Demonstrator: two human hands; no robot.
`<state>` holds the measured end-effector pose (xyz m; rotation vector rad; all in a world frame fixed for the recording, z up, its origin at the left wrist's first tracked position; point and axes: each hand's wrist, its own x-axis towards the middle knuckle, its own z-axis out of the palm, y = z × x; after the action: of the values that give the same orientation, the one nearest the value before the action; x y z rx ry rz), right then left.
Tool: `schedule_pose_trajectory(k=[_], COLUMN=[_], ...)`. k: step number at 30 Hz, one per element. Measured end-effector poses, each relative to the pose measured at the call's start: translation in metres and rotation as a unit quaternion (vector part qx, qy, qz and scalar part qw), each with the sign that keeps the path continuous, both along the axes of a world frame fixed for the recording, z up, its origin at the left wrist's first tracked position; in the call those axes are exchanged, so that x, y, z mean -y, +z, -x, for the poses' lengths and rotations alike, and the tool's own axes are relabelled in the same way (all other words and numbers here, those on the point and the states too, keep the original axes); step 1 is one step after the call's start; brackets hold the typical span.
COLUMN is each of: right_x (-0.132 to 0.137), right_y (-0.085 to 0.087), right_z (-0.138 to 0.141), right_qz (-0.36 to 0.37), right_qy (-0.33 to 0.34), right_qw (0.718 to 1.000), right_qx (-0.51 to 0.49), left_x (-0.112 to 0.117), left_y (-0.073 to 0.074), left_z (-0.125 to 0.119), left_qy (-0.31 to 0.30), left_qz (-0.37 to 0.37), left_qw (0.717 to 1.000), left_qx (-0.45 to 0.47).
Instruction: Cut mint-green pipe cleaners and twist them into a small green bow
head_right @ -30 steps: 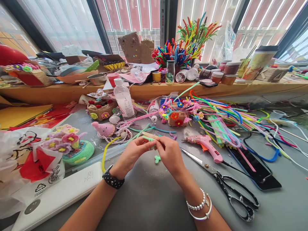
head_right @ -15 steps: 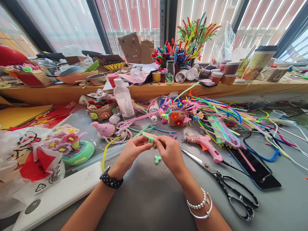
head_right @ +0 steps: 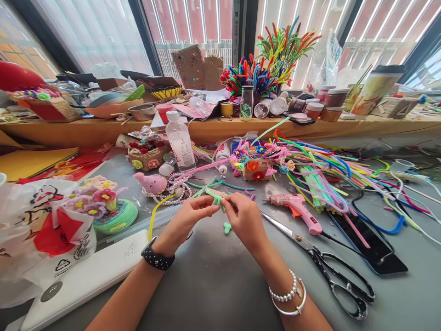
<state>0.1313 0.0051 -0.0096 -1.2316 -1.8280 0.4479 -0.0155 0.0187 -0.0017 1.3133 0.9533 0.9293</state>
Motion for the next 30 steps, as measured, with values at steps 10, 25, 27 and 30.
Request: schedule_pose_trajectory(k=[10, 25, 27, 30], right_x=[-0.0002, 0.0019, 0.0017, 0.0006], right_y=[-0.0001, 0.0038, 0.0040, 0.0040], right_z=[0.0005, 0.0011, 0.0016, 0.0013], right_qz=[-0.017, 0.042, 0.071, 0.127], right_qy=[-0.004, 0.040, 0.053, 0.069], right_qw=[1.000, 0.998, 0.995, 0.985], right_qx=[0.016, -0.014, -0.046, -0.092], left_x=[0.0010, 0.0009, 0.0009, 0.0027], left_y=[0.0002, 0.0004, -0.0007, -0.0001], left_z=[0.0005, 0.0063, 0.0061, 0.0040], left_qy=[0.021, 0.110, 0.125, 0.127], left_qz=[-0.012, -0.371, -0.374, -0.376], left_qw=[1.000, 0.906, 0.902, 0.900], left_qx=[0.000, -0.171, -0.176, -0.178])
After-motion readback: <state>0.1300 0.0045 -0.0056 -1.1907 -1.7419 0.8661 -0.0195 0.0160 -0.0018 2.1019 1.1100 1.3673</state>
